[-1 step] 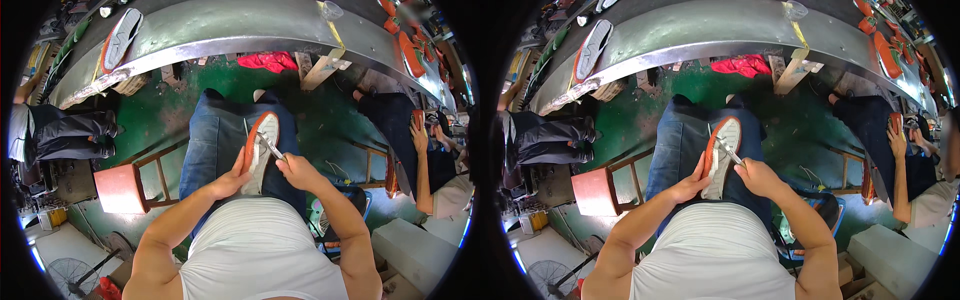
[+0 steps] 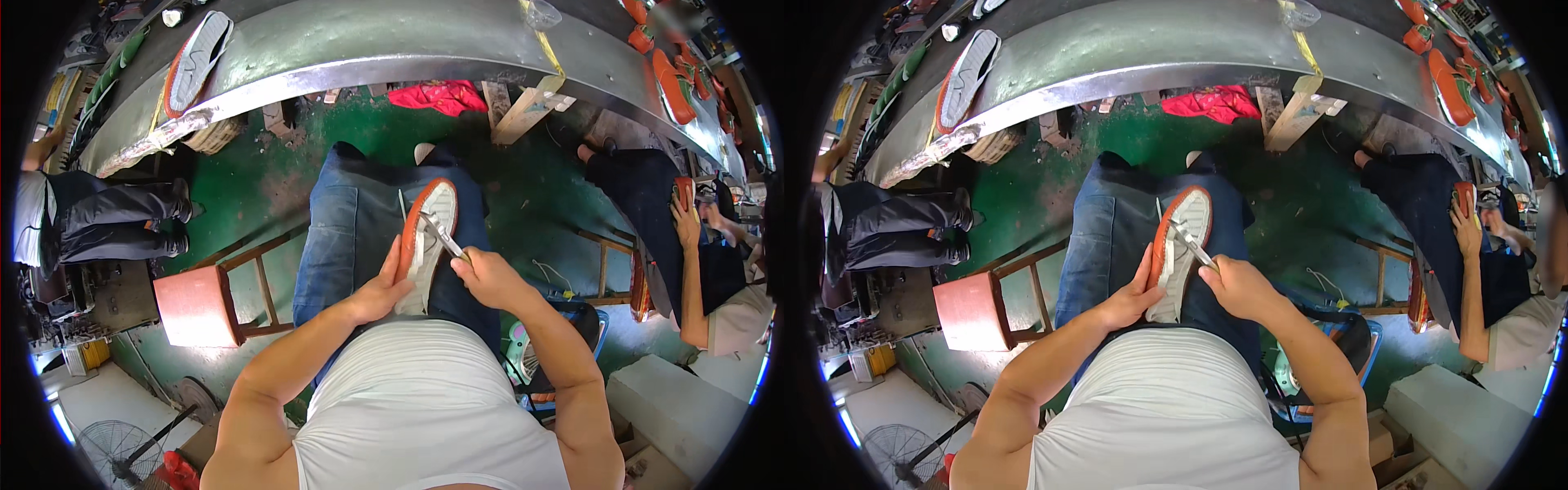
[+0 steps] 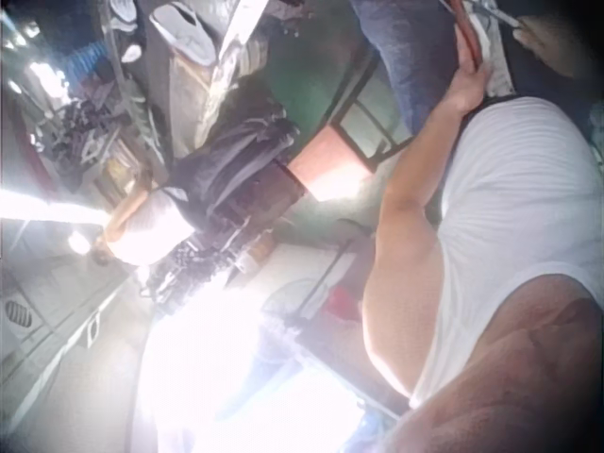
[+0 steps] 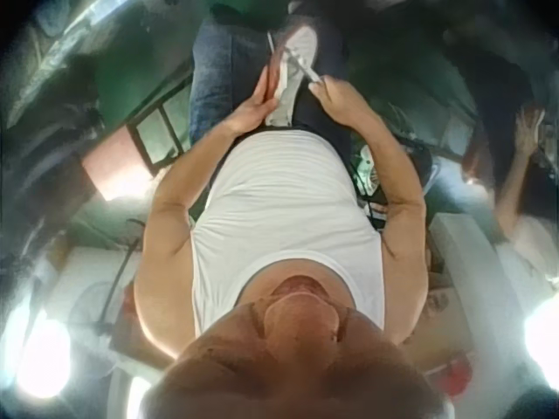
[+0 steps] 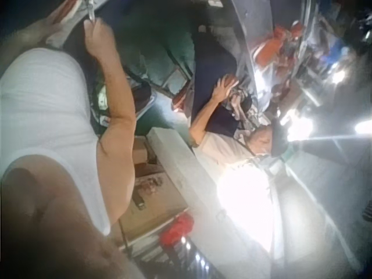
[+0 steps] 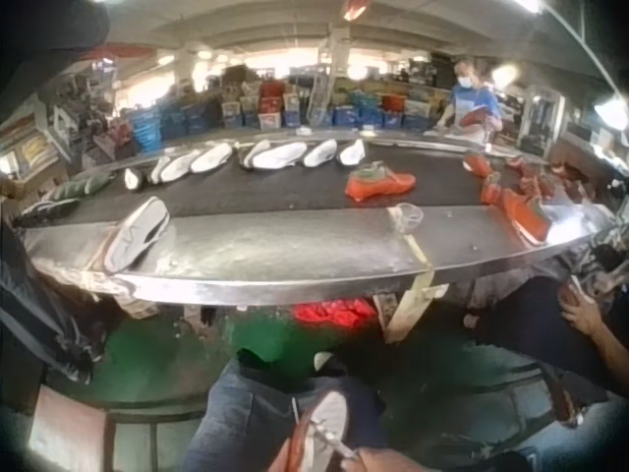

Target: Assembling shoes by pulling material over a last using pliers and placing them on a conveyor belt.

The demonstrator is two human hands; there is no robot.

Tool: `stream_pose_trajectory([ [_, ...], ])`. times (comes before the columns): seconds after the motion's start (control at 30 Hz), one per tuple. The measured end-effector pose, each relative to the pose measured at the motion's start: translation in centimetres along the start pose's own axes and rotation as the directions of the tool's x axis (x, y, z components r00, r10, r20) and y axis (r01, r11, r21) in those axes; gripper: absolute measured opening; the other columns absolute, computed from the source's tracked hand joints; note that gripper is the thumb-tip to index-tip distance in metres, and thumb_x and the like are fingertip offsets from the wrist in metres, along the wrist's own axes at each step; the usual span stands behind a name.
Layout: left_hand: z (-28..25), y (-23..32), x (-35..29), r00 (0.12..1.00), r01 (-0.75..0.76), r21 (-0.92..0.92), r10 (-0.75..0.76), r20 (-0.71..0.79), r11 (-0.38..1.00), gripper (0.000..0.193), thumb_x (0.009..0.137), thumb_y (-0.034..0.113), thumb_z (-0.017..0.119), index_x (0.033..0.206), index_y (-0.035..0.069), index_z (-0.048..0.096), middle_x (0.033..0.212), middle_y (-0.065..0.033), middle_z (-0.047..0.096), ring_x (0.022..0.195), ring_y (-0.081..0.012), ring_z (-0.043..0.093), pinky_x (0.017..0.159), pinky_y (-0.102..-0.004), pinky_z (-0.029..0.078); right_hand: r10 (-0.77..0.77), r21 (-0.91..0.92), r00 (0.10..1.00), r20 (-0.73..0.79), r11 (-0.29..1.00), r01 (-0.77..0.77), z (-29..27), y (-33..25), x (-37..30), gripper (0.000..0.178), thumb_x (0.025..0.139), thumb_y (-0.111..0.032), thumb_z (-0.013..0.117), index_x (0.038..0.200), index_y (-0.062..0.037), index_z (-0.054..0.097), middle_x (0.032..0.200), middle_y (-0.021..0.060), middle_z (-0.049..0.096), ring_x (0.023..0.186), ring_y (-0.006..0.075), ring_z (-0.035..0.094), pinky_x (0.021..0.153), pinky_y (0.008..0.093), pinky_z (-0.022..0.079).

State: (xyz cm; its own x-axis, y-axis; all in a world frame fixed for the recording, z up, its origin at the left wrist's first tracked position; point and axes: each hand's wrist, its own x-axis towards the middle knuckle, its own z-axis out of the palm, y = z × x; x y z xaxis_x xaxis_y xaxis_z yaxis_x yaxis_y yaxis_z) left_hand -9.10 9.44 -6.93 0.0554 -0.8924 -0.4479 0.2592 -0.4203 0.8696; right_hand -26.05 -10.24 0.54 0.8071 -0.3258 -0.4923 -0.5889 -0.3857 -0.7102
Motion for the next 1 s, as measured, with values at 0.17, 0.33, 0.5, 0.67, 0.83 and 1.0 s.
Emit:
stream_pose_trajectory([
  [0.17, 0.6, -2.0, 1.1, 0.99, -0.051, 0.183, 0.075, -0.123, 0.982, 0.092, 0.098, 0.015, 0.056, 0.159, 0.008, -0.012, 0.166, -0.0192, 0.008, 0.154, -0.0275, 0.011, 0.122, -0.0322, 0.017, -0.256, 0.017, 0.955, -0.15, 0.965, 0.261, 2.2, -0.8, -2.3, 0.037, 0.101, -0.034, 0.053, 0.105, 0.003, 0.058, 0.098, 0.0268, 0.066, 0.089, 0.046, 0.064, 0.077, 0.0506, 0.05],
  [0.33, 0.7, -0.8, 0.9, 0.993, -0.005, 0.072, 0.013, -0.114, 0.997, 0.092, 0.097, 0.015, 0.058, 0.159, 0.007, -0.01, 0.166, -0.0202, 0.007, 0.154, -0.0285, 0.011, 0.122, -0.0332, 0.017, -0.047, -0.143, 0.986, 0.162, 0.987, 0.07, 2.0, -0.3, -1.7, 0.037, 0.102, -0.031, 0.051, 0.112, 0.0034, 0.058, 0.094, 0.0254, 0.067, 0.089, 0.0452, 0.065, 0.078, 0.051, 0.051],
  [0.5, 0.9, -1.9, 0.6, 0.98, -0.073, 0.224, 0.112, -0.163, 0.972, 0.089, 0.098, 0.013, 0.058, 0.16, 0.004, -0.005, 0.164, -0.0199, 0.015, 0.152, -0.0273, 0.02, 0.121, -0.033, 0.021, -0.252, -0.063, 0.92, -0.299, 0.968, 0.244, 3.0, 0.2, -0.3, 0.037, 0.103, -0.032, 0.049, 0.1, 0.0039, 0.059, 0.083, 0.0235, 0.067, 0.08, 0.041, 0.067, 0.073, 0.0467, 0.052],
  [0.67, -0.3, 1.6, -0.7, 0.984, -0.069, -0.174, 0.038, -0.175, 0.982, 0.079, 0.097, 0.004, 0.058, 0.16, 0.002, 0.01, 0.157, -0.0121, 0.036, 0.142, -0.0171, 0.036, 0.116, -0.0306, 0.031, -0.008, 0.449, 0.982, -0.19, 0.888, 0.094, 3.6, 3.5, 0.4, 0.04, 0.107, -0.033, 0.043, 0.101, 0.0033, 0.059, 0.08, 0.0115, 0.067, 0.066, 0.0184, 0.066, 0.064, 0.034, 0.052],
  [0.83, -3.3, 9.2, -4.0, 0.966, -0.257, -0.563, 0.2, -0.163, 0.786, 0.073, 0.096, 0.004, 0.056, 0.159, 0.003, 0.02, 0.156, -0.0111, 0.04, 0.141, -0.0209, 0.041, 0.115, -0.0346, 0.033, 0.157, 0.771, 0.983, -0.099, 0.636, -0.024, 5.6, 8.1, -0.2, 0.044, 0.108, -0.037, 0.039, 0.108, 0.0025, 0.059, 0.088, 0.0107, 0.068, 0.072, 0.0167, 0.067, 0.064, 0.0304, 0.053],
  [1.0, -8.4, 23.5, -4.7, 0.8, -0.595, -0.379, 0.475, -0.368, 0.709, 0.086, 0.089, 0.018, 0.068, 0.159, 0.004, 0.02, 0.151, -0.0183, 0.044, 0.132, -0.0303, 0.053, 0.109, -0.0429, 0.045, 0.164, 0.811, 0.986, 0.02, 0.575, -0.112, 4.1, 7.2, 1.1, 0.049, 0.108, -0.044, 0.035, 0.112, -0.0013, 0.059, 0.092, 0.0096, 0.069, 0.071, 0.016, 0.068, 0.049, 0.0251, 0.045],
])
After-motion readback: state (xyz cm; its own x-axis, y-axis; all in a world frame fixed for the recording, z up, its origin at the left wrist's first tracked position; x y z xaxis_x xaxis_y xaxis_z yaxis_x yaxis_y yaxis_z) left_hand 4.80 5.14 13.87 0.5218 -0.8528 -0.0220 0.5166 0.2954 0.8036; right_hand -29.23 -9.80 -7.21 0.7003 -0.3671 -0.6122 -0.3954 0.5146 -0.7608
